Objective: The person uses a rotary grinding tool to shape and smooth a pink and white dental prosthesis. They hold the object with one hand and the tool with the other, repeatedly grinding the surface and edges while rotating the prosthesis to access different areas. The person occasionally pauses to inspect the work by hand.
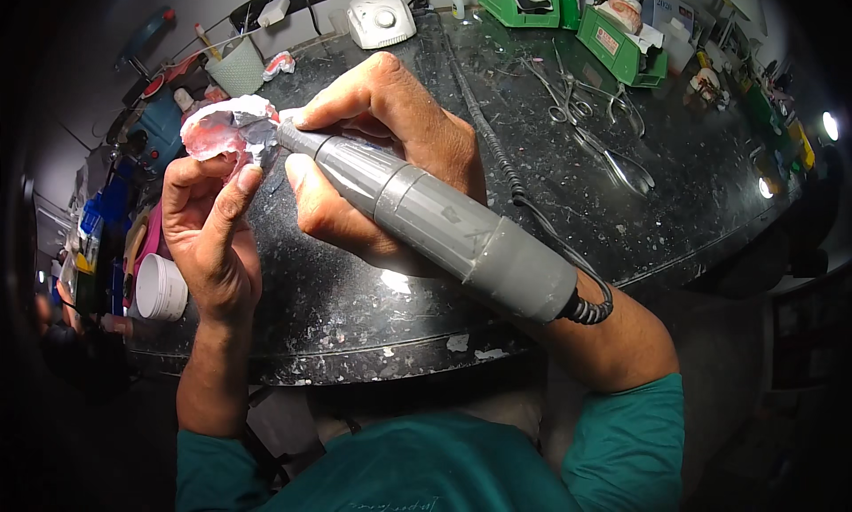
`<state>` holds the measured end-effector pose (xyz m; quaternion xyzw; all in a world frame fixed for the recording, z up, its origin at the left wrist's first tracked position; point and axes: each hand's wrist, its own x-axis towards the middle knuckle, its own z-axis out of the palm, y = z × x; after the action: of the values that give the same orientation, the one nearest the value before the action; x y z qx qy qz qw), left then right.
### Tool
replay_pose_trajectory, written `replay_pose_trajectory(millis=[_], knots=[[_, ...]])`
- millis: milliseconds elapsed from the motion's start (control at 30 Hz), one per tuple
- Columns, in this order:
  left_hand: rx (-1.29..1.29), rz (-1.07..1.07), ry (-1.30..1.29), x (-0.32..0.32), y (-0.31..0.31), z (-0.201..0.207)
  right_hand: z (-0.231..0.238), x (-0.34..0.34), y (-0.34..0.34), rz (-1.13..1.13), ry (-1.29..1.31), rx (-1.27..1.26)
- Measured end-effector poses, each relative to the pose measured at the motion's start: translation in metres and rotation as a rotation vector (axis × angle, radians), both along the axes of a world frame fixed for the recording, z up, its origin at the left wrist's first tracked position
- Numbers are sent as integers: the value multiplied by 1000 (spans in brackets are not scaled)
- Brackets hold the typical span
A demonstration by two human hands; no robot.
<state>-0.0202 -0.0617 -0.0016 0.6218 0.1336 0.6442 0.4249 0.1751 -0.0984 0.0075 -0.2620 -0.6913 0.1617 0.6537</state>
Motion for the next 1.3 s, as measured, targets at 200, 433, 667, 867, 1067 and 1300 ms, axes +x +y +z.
replay_pose_trajectory(millis=[200,433,667,867,1067,1300], knots=[[43,43,35,-1,-1,-3,-1,0,1,-15,-12,-24],[43,58,77,-2,0,-3,-2,-2,4,-8,44,-71],[27,40,48,-1,-1,-3,0,4,1,-10,-47,-78],[24,66,75,-1,-2,-2,-4,-1,11,-48,49,45],[12,79,94,-1,-1,-3,-8,-3,13,-45,132,0],[18,49,80,0,0,-6,-16,-9,17,-86,114,5]])
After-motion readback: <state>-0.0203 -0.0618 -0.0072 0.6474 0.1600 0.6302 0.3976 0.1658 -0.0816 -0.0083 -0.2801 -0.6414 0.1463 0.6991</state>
